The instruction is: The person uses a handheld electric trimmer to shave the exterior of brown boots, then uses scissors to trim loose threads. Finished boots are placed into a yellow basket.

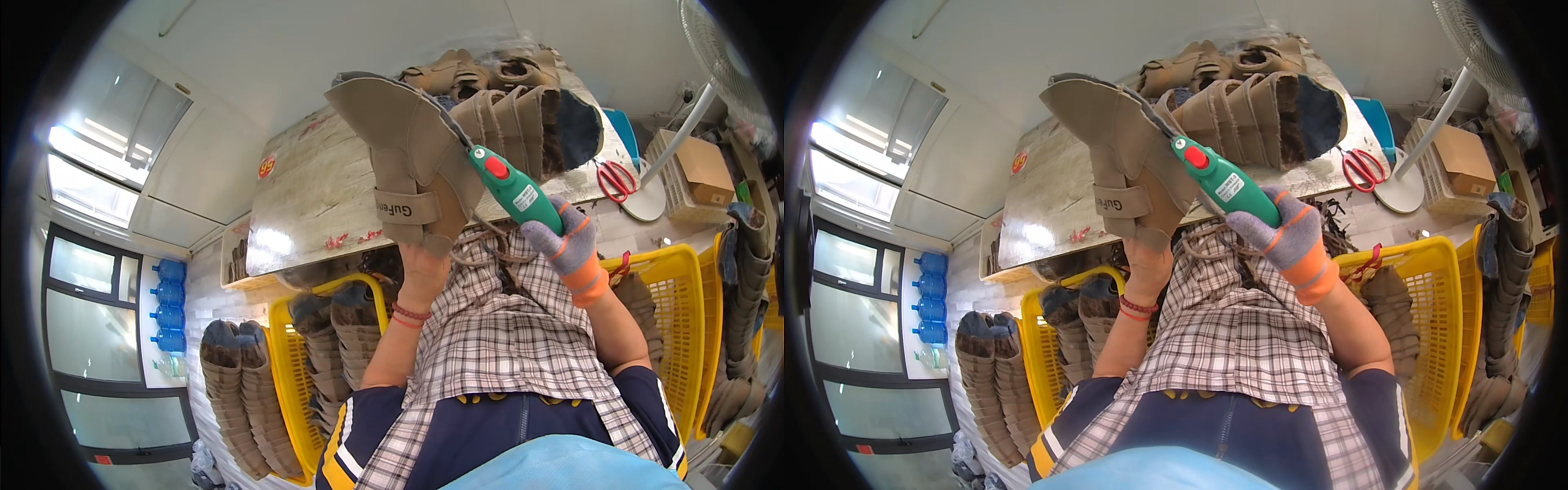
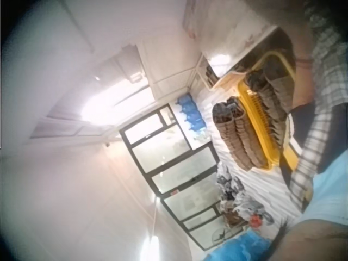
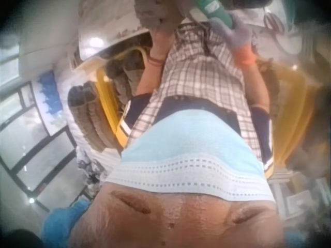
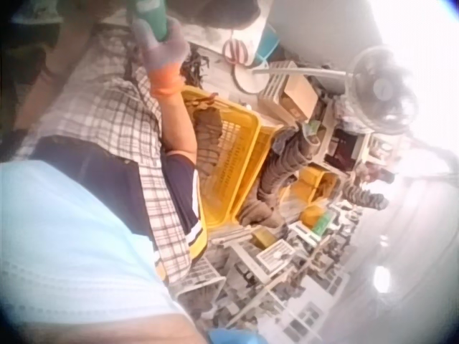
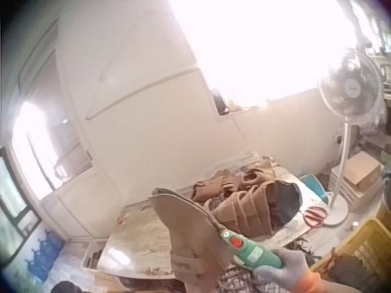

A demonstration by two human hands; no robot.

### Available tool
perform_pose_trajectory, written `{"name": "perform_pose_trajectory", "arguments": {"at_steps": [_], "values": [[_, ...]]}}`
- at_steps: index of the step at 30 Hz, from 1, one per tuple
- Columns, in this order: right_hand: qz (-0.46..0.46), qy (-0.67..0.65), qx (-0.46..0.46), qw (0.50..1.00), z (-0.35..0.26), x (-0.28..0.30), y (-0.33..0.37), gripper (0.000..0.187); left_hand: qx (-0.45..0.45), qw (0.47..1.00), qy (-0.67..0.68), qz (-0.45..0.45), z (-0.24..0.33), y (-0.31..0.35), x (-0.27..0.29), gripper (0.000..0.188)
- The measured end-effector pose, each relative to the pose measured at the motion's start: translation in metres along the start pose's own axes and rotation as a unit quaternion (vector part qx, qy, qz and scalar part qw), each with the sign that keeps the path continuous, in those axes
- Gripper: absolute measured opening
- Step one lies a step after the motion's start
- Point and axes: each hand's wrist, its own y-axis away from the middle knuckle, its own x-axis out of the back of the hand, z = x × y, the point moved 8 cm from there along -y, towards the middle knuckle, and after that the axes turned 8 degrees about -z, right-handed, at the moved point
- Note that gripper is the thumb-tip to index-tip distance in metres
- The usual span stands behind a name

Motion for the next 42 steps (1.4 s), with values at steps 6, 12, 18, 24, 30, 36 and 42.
{"name": "perform_pose_trajectory", "arguments": {"at_steps": [6, 12, 18, 24, 30, 36, 42], "values": [[-0.008, -0.073, -0.053, 0.996, -0.006, 0.002, -0.014, 0.040, -0.025, 0.999, 0.009, -0.042, 0.003, 0.012, -0.004, 0.042], [0.089, -0.041, -0.024, 0.995, 0.002, 0.042, -0.025, 0.033, 0.283, 0.758, 0.564, 0.164, -0.095, 0.069, 0.006, 0.035], [0.096, 0.025, -0.035, 0.994, 0.036, 0.063, 0.021, 0.031, 0.301, 0.865, 0.388, 0.105, -0.201, 0.059, 0.098, 0.033], [0.078, 0.048, -0.070, 0.993, 0.057, 0.062, 0.047, 0.031, 0.114, 0.962, -0.240, -0.062, -0.273, 0.005, 0.054, 0.020], [0.095, 0.061, -0.071, 0.991, 0.066, 0.075, 0.062, 0.028, 0.431, 0.863, 0.203, 0.168, -0.243, 0.040, -0.023, 0.025], [0.055, 0.043, -0.096, 0.993, 0.060, 0.049, 0.050, 0.029, 0.377, 0.666, 0.606, 0.218, -0.197, 0.036, -0.088, 0.026], [0.023, 0.031, -0.076, 0.996, 0.080, 0.040, 0.041, 0.030, 0.290, 0.821, 0.447, 0.203, -0.192, 0.041, -0.036, 0.031]]}}
